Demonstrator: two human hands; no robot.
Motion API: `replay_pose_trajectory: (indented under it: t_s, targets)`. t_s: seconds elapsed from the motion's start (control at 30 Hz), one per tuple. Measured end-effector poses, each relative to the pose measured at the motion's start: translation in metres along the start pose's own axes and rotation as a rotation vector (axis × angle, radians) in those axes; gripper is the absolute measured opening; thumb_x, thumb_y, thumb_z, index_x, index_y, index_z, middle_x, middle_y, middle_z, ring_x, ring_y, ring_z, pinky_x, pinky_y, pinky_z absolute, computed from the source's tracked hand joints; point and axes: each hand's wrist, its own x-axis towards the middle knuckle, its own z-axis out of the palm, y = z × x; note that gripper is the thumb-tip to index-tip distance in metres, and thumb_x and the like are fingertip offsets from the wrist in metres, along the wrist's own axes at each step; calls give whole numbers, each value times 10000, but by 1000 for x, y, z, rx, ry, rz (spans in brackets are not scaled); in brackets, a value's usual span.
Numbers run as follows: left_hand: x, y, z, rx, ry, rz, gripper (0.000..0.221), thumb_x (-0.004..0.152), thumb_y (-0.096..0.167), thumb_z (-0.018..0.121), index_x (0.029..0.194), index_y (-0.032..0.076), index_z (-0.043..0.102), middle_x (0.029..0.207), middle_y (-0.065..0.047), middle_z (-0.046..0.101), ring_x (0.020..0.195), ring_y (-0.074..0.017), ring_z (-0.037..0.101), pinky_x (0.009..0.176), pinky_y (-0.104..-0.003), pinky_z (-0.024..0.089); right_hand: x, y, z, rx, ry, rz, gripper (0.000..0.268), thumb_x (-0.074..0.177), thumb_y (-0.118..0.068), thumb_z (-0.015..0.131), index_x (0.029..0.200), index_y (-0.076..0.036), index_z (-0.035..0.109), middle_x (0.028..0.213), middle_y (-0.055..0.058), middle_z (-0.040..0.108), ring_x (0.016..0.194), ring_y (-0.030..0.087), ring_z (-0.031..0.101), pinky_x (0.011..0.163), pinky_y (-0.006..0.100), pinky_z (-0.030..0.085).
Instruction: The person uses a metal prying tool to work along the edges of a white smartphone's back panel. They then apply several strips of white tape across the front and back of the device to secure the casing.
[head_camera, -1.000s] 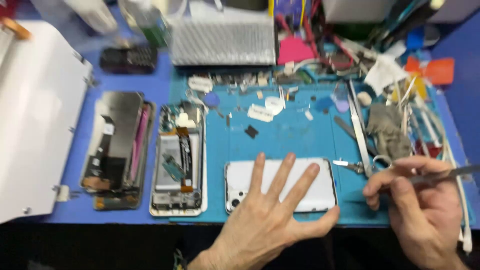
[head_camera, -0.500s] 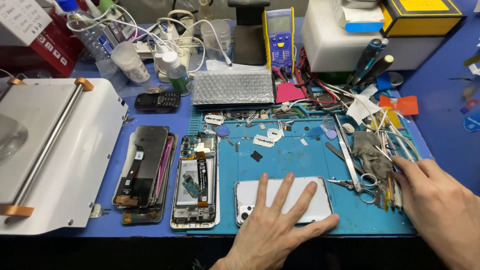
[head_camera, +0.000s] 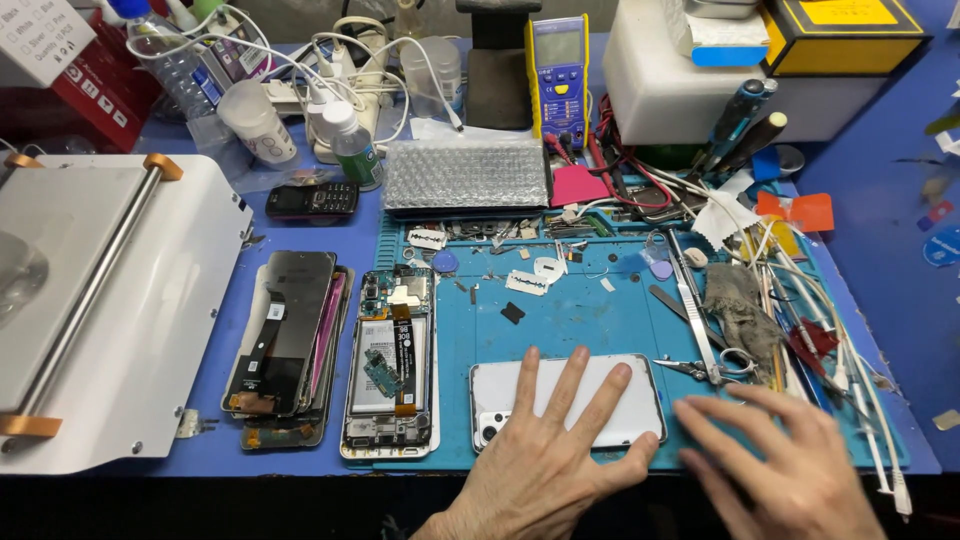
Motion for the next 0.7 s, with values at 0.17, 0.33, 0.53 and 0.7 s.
replay_pose_trajectory:
  t_s: [0.17, 0.33, 0.53, 0.7]
  targets:
    - [-1, 0, -3, -48, -21, 7, 471, 856, 194, 655, 1299, 144, 502, 1600, -339, 348, 1442, -637, 318, 1079, -890, 159, -32, -26, 26, 120, -3, 3, 564, 742, -294, 742, 1296, -208, 679, 1384, -65, 673, 1387, 227, 557, 1250, 571, 341]
    - [-4, -1, -4, 0, -86, 30, 582, 813, 239, 678, 1352, 176, 470, 1627, -340, 271, 1470, -632, 234, 1089, -879, 133, -58, -61, 46, -94, 38, 216, 595, 784, -322, 673, 1364, -197, 637, 1492, -35, 595, 1551, 318, 423, 1276, 697, 273]
    - [-5, -2, -7, 12, -90, 36, 621, 768, 239, 693, 1352, 179, 490, 1635, -337, 260, 1473, -636, 222, 1093, -873, 127, -60, -80, 47, -107, 37, 343, 492, 832, -288, 635, 1315, -208, 681, 1462, -62, 613, 1589, 367, 372, 1320, 660, 249]
    - [-4, 0, -13, -38, -70, 29, 587, 781, 224, 686, 1337, 165, 506, 1623, -339, 288, 1466, -643, 234, 1083, -878, 125, -48, -97, 43, -60, 17, 365, 450, 900, -280, 548, 1318, -162, 665, 1601, -63, 466, 1676, 403, 93, 1289, 759, 94]
